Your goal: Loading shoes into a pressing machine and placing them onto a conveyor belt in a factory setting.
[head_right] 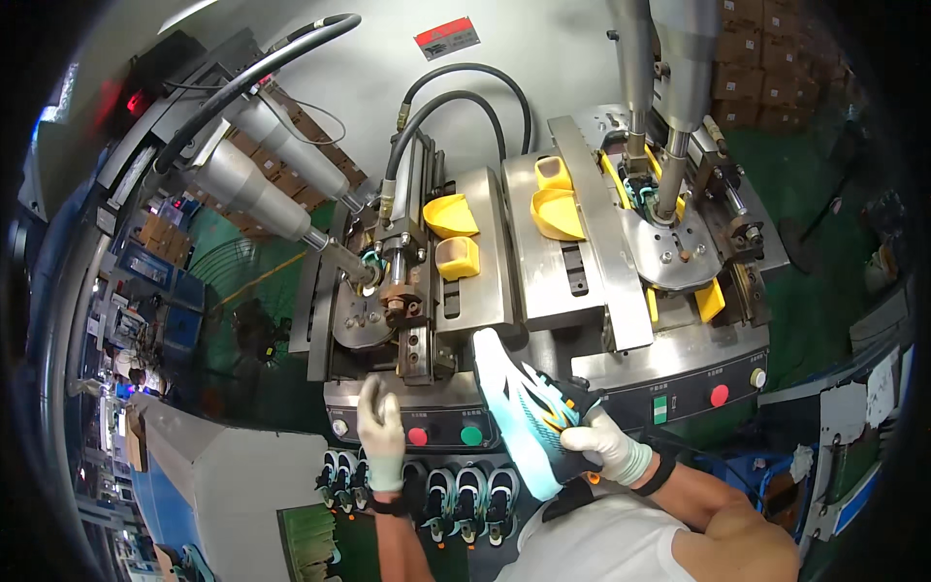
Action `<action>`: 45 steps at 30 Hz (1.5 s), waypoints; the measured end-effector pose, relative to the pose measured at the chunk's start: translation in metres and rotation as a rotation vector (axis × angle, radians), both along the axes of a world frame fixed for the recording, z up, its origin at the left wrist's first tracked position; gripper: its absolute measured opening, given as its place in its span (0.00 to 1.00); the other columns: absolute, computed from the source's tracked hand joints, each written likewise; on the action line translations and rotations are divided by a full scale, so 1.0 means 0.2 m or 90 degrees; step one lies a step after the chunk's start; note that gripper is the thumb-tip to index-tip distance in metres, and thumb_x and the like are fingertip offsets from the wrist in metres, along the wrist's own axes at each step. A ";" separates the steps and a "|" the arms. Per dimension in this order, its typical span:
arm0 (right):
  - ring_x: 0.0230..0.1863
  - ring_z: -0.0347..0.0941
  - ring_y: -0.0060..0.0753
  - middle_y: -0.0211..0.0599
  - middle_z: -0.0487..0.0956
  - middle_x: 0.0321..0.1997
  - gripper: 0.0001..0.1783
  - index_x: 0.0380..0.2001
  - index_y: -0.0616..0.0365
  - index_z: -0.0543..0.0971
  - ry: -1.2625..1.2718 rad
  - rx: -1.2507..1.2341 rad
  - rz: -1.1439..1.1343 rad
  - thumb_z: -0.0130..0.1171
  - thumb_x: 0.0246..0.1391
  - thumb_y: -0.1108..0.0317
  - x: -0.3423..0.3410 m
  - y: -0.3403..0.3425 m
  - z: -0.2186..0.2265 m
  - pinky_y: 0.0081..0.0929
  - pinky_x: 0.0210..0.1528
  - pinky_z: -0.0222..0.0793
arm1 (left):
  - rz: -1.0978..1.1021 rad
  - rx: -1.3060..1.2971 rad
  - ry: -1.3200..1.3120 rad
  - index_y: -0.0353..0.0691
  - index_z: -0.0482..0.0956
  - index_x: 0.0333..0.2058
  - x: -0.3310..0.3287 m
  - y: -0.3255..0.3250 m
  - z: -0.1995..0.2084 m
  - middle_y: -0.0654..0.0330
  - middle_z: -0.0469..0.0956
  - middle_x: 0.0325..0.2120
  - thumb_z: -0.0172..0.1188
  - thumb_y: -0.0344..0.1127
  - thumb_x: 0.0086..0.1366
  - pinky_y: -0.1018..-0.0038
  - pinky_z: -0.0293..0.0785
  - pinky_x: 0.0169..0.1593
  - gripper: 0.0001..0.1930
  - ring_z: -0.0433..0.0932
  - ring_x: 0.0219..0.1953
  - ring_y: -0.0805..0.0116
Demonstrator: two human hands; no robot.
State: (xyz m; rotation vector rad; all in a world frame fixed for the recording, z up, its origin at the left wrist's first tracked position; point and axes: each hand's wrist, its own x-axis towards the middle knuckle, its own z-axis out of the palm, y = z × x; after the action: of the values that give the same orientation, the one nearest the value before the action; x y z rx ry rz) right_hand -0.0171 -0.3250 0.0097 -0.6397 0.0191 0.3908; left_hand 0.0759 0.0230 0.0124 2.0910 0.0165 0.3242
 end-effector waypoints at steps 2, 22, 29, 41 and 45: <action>0.71 0.77 0.42 0.44 0.76 0.74 0.45 0.77 0.60 0.63 0.043 0.043 -0.002 0.71 0.59 0.69 -0.03 -0.01 -0.07 0.44 0.74 0.73 | 0.035 -0.150 0.085 0.28 0.68 0.70 -0.16 -0.03 -0.06 0.43 0.74 0.66 0.58 0.28 0.78 0.66 0.75 0.68 0.25 0.77 0.68 0.54; 0.67 0.81 0.43 0.49 0.79 0.70 0.45 0.77 0.66 0.64 0.044 0.009 -0.047 0.70 0.61 0.65 -0.11 0.11 0.11 0.44 0.72 0.76 | 0.124 -0.246 0.155 0.25 0.62 0.73 -0.69 0.07 -0.42 0.38 0.71 0.70 0.57 0.28 0.77 0.62 0.72 0.71 0.30 0.74 0.71 0.50; 0.63 0.83 0.43 0.47 0.81 0.67 0.44 0.74 0.66 0.68 0.038 0.036 -0.046 0.74 0.59 0.66 0.00 0.09 0.07 0.43 0.66 0.81 | -0.045 -0.092 -0.059 0.25 0.57 0.76 0.08 0.16 -0.05 0.39 0.63 0.75 0.62 0.27 0.75 0.55 0.61 0.80 0.36 0.64 0.77 0.47; 0.75 0.70 0.38 0.42 0.72 0.77 0.55 0.81 0.63 0.59 -0.029 -0.095 -0.097 0.77 0.57 0.66 0.03 -0.01 0.07 0.41 0.78 0.64 | -0.065 0.399 0.164 0.27 0.69 0.69 1.64 0.51 -0.62 0.35 0.80 0.60 0.67 0.61 0.70 0.58 0.74 0.66 0.45 0.78 0.64 0.36; 0.73 0.72 0.36 0.43 0.74 0.76 0.52 0.80 0.65 0.60 0.023 -0.133 -0.163 0.76 0.58 0.67 0.03 -0.01 0.09 0.40 0.77 0.65 | -0.097 0.331 0.419 0.31 0.62 0.76 1.76 0.34 -0.61 0.36 0.63 0.76 0.57 0.65 0.75 0.58 0.58 0.79 0.47 0.60 0.78 0.40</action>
State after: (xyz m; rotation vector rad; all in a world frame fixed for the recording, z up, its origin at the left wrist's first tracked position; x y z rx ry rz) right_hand -0.0104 -0.3276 0.0276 -0.8249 0.1763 0.1524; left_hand 0.4284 0.0913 -0.1092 2.6063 0.1790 -0.5159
